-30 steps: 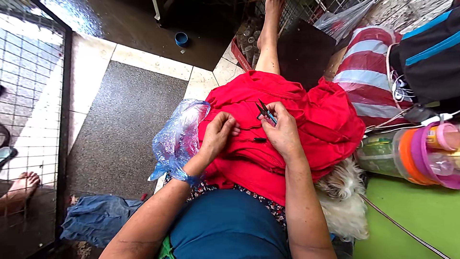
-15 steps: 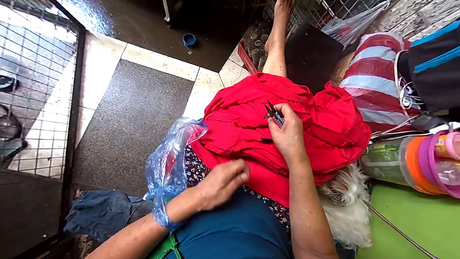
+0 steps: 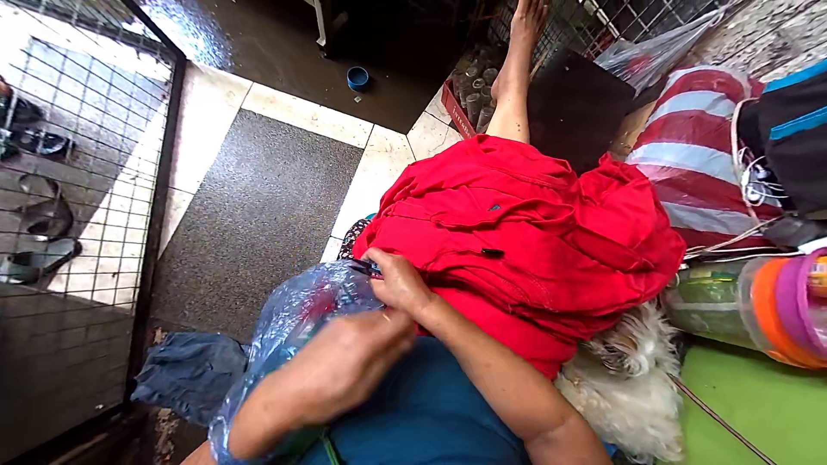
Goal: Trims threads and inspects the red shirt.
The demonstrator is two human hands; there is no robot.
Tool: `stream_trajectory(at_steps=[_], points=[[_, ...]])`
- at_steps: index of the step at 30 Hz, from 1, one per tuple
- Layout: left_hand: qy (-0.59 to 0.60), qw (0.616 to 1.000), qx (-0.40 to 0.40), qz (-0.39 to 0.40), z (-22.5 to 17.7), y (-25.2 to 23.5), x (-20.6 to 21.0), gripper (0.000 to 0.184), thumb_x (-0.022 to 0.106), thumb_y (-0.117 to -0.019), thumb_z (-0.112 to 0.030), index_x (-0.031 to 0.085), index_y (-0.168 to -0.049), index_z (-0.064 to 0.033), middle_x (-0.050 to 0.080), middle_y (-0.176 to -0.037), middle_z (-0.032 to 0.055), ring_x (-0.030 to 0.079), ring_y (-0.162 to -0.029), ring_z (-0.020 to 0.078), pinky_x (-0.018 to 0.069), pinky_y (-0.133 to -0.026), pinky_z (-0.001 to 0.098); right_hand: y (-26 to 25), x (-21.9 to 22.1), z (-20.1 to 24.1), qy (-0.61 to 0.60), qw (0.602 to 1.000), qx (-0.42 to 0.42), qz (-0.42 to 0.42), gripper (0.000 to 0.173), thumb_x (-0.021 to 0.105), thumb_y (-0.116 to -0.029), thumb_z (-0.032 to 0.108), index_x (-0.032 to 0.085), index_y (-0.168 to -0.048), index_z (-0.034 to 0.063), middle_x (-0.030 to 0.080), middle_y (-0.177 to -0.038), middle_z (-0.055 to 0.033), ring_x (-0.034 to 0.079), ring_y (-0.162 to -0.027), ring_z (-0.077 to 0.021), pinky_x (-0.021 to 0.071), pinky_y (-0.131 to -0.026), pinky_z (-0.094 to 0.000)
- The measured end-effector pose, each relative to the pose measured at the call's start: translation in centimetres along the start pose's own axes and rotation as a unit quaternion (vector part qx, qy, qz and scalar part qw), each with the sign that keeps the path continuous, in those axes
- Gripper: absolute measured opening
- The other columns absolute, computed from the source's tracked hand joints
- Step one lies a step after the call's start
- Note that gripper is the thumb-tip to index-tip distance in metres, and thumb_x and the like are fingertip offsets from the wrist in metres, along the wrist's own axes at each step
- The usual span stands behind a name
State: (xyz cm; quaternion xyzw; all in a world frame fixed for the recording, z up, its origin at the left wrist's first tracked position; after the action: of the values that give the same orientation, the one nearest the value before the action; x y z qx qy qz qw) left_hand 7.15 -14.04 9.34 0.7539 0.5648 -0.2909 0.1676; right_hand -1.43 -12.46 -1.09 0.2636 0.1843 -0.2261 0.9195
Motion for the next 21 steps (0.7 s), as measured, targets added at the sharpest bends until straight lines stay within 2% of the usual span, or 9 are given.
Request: stream_trajectory(at_steps=[3, 5, 7, 8, 9, 11, 13, 17, 21], points=[[-0.118, 0.971, -0.208, 0.02, 6.1, 1.7, -1.7, 0.034, 0.043, -0.1055, -0.02, 0.067, -0.098, 0.0033, 0.065, -0.08, 0.0212, 0.069, -0.075, 0.0418, 0.053, -0.065, 0.0611, 0.4, -1.3, 0.0, -0.049, 0.998, 0.006, -0.05, 0.023, 0.064, -0.0952, 0.0, 0.066, -0.117, -0.0062, 0.071, -0.103, -0.025, 0.069, -0.1, -0.0361, 0.0536, -0.089, -0.0511], [-0.127, 0.933, -0.329, 0.068, 9.2, 2.4, -1.7, 0.03, 0.051, -0.1069, -0.018, 0.066, -0.11, 0.0082, 0.067, -0.098, 0.0315, 0.066, -0.095, 0.0527, 0.0485, -0.08, 0.07, 0.3, -1.0, 0.1, -0.034, 0.998, 0.008, -0.044, 0.024, 0.065, -0.0961, 0.003, 0.066, -0.119, -0.0051, 0.071, -0.106, -0.0243, 0.069, -0.102, -0.0352, 0.0535, -0.091, -0.0502], [-0.113, 0.913, -0.383, 0.085, 11.1, 2.7, -1.5, 0.034, 0.062, -0.1018, -0.013, 0.061, -0.129, 0.0076, 0.063, -0.122, 0.0339, 0.061, -0.114, 0.0535, 0.0449, -0.096, 0.0697, 0.4, -0.6, 0.1, -0.003, 1.0, 0.013, -0.02, 0.032, 0.066, -0.0971, 0.005, 0.063, -0.128, -0.0023, 0.069, -0.117, -0.0241, 0.067, -0.111, -0.0356, 0.0519, -0.097, -0.0512], [-0.101, 0.912, -0.385, 0.093, 11.3, 2.6, -1.4, 0.041, 0.065, -0.1003, -0.012, 0.057, -0.136, 0.0059, 0.061, -0.128, 0.0334, 0.06, -0.118, 0.0531, 0.0438, -0.099, 0.0695, 0.7, -0.8, 0.2, 0.008, 1.0, 0.012, -0.018, 0.038, 0.066, -0.0966, 0.005, 0.061, -0.133, -0.0008, 0.067, -0.122, -0.0234, 0.066, -0.114, -0.0356, 0.0514, -0.099, -0.0514], [-0.094, 0.922, -0.367, 0.085, 11.1, 2.3, -1.6, 0.038, 0.065, -0.1001, -0.012, 0.06, -0.134, 0.005, 0.064, -0.125, 0.0317, 0.063, -0.114, 0.0508, 0.0459, -0.096, 0.0688, 1.2, -1.7, 0.5, 0.013, 0.999, 0.004, -0.033, 0.041, 0.067, -0.0958, 0.004, 0.06, -0.136, -0.0006, 0.066, -0.124, -0.0231, 0.066, -0.115, -0.0354, 0.0519, -0.099, -0.0509], [-0.085, 0.957, -0.277, 0.01, 9.5, 0.9, -2.4, 0.018, 0.067, -0.098, -0.012, 0.073, -0.103, 0.0043, 0.071, -0.095, 0.0239, 0.07, -0.089, 0.0417, 0.0525, -0.08, 0.0642, 2.7, -5.2, 1.4, 0.01, 0.994, -0.04, -0.102, 0.037, 0.065, -0.0953, 0.0, 0.062, -0.132, -0.0033, 0.068, -0.119, -0.0219, 0.068, -0.109, -0.0322, 0.0551, -0.096, -0.0468], [-0.074, 0.979, -0.179, -0.061, 7.7, -1.1, -2.7, 0.015, 0.07, -0.094, -0.012, 0.073, -0.088, 0.001, 0.07, -0.083, 0.0153, 0.07, -0.076, 0.0309, 0.0562, -0.071, 0.0546, 4.5, -10.0, 1.7, 0.015, 0.983, -0.056, -0.177, 0.027, 0.06, -0.0983, 0.0, 0.063, -0.124, -0.0061, 0.069, -0.115, -0.0203, 0.069, -0.106, -0.0269, 0.0564, -0.093, -0.0418], [-0.035, 0.983, -0.049, -0.171, 7.5, -7.0, -1.6, 0.011, 0.065, -0.0946, -0.004, 0.074, -0.093, 0.0023, 0.069, -0.088, 0.0156, 0.069, -0.08, 0.0267, 0.058, -0.076, 0.0432, 6.3, -17.2, -1.2, 0.05, 0.95, 0.022, -0.307, 0.018, 0.062, -0.0962, 0.0, 0.066, -0.112, -0.006, 0.071, -0.102, -0.0185, 0.069, -0.091, -0.0245, 0.0549, -0.084, -0.0418], [0.008, 0.973, -0.035, -0.228, 9.7, -10.8, 0.5, 0.014, 0.066, -0.096, -0.003, 0.073, -0.106, 0.0039, 0.071, -0.103, 0.0214, 0.071, -0.094, 0.0318, 0.0579, -0.088, 0.0443, 6.8, -17.5, -3.2, 0.06, 0.937, 0.089, -0.333, 0.018, 0.063, -0.0964, 0.001, 0.067, -0.113, -0.0039, 0.07, -0.1, -0.0187, 0.068, -0.091, -0.027, 0.0531, -0.084, -0.0451]])
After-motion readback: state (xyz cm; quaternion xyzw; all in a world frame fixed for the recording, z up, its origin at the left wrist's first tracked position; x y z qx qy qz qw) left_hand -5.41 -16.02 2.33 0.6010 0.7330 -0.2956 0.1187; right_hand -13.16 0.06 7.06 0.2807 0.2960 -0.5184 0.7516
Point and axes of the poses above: each hand's wrist, its own y-axis away from the middle knuckle, its own x-axis out of the palm, z = x × y, the point moved 8 cm from there along -y, towards the middle knuckle
